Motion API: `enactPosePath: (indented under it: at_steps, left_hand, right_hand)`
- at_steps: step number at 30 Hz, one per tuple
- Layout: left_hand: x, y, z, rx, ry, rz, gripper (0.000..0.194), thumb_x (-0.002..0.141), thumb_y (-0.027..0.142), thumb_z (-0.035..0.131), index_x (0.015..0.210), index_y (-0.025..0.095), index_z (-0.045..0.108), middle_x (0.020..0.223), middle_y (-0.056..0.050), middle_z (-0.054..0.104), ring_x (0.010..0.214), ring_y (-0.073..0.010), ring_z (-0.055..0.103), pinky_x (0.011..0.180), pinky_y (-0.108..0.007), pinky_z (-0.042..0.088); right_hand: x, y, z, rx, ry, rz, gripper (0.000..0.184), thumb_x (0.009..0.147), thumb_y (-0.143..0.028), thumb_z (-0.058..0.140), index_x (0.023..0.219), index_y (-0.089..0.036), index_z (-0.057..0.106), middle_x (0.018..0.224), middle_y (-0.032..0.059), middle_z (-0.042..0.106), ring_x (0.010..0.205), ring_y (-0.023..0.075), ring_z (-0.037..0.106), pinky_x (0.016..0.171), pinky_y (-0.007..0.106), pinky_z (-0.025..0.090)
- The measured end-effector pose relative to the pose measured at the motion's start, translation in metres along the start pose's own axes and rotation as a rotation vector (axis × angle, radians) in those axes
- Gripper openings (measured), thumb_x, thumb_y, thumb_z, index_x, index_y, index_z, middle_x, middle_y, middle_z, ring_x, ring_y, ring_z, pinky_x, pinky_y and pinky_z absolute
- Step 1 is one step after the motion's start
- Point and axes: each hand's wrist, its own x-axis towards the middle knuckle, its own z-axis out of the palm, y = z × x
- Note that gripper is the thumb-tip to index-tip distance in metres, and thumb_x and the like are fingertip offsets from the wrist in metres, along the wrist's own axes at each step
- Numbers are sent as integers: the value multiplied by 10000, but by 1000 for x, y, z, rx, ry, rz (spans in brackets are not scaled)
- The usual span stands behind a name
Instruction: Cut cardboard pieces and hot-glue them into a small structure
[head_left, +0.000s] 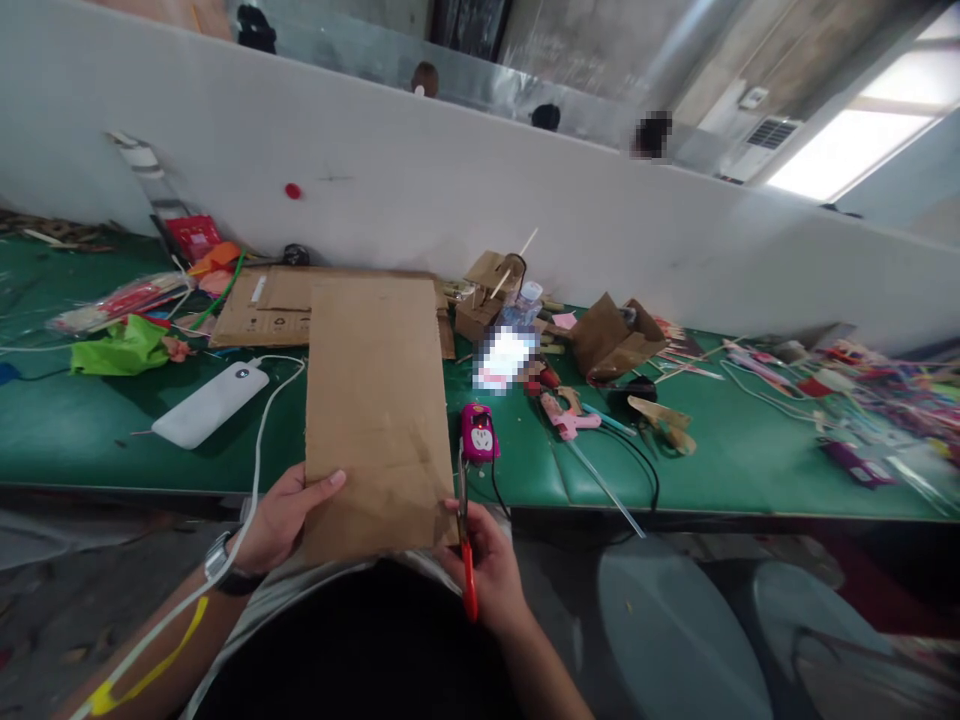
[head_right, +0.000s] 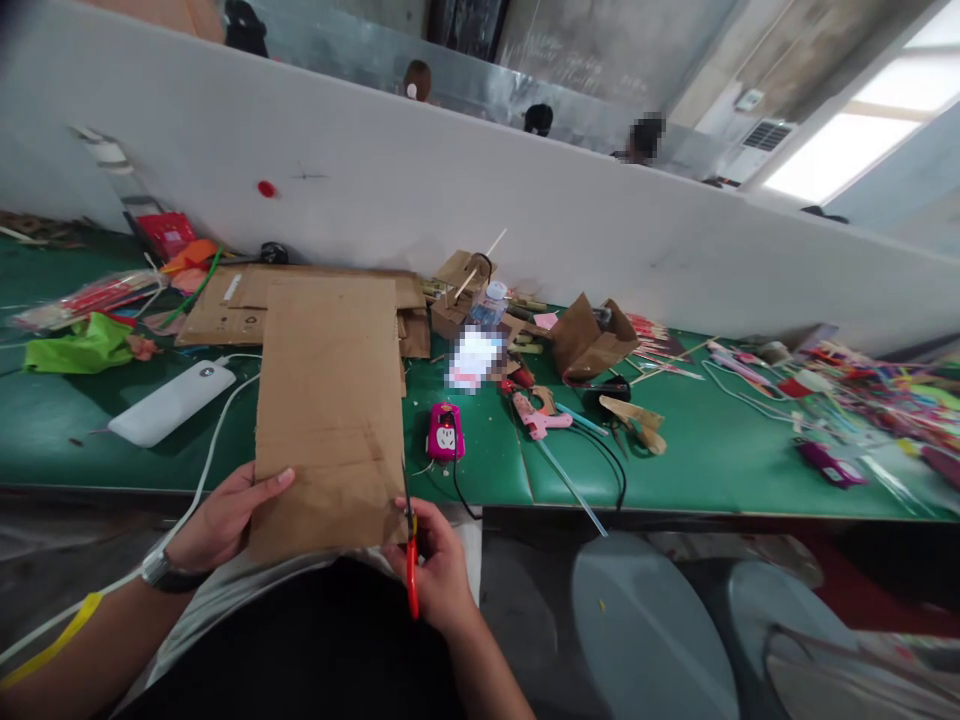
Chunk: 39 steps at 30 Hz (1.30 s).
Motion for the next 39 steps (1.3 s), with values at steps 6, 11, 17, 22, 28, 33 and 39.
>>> enactPosePath:
  at_steps: [6, 11, 17, 22, 28, 33, 39]
  left_hand:
    - [12, 15, -4, -36, 83, -9, 580, 698, 580, 918, 1082, 165, 788, 1072, -134, 831, 1140, -402, 750, 964, -490, 635]
    - [21, 31, -2, 20, 39, 58, 529, 700, 567, 920, 1010, 156, 797, 1033, -129, 834, 1163, -412, 736, 973, -479, 629]
    - [26, 25, -1, 54, 20, 59, 550, 702, 615, 906, 1008, 171, 794, 1027, -111, 833, 1205, -406, 713, 974, -470, 626]
    - [22, 17, 2, -45, 22, 90, 657, 741, 613, 878, 1221, 188, 738, 1199, -110, 800, 1295, -392, 662, 1073, -499, 575]
    - [14, 18, 13, -52, -20, 240, 773, 814, 448, 864, 1495, 234, 567, 1421, -117, 697, 1402, -381, 576, 1202, -505, 459]
    - [13, 18, 9, -7, 52, 189, 872, 753, 390, 914, 1524, 235, 537, 1437, -130, 685, 1379, -402, 593, 1178, -521, 481]
    - [8, 12, 9, 82, -77, 152, 773, 811, 361, 866, 1511, 257, 555, 1479, -117, 657, 1428, -369, 557, 1244, -538, 388]
  right_hand:
    - [2, -2, -1, 168, -23, 38, 569, 691, -295, 951, 1196, -294, 689, 870, -19, 629, 609, 117, 511, 542, 243, 456]
    - [9, -2, 0, 320, -45, 42, 560, 778, -535, 868, 1234, -292, 653, 948, 6, 623, 501, 76, 466, 453, 244, 401]
    - [19, -14, 8, 169, -46, 78, 504, 686, -385, 955, 1071, -266, 652, 781, -50, 575, 545, 98, 498, 457, 217, 418]
    - [23, -10, 10, 246, -10, 103, 530, 714, -346, 933, 1136, -268, 621, 748, -74, 575, 499, 82, 488, 458, 210, 403]
    - [19, 3, 3, 280, -38, 135, 515, 732, -396, 916, 1141, -281, 624, 758, -71, 563, 479, 76, 457, 434, 203, 391]
    - [9, 5, -3, 188, -96, 132, 430, 758, -420, 904, 1092, -271, 679, 830, -38, 593, 573, 98, 497, 529, 224, 468]
    - [13, 4, 0, 165, -58, 61, 363, 811, -450, 875, 1085, -282, 708, 960, 12, 682, 862, 189, 643, 836, 306, 542]
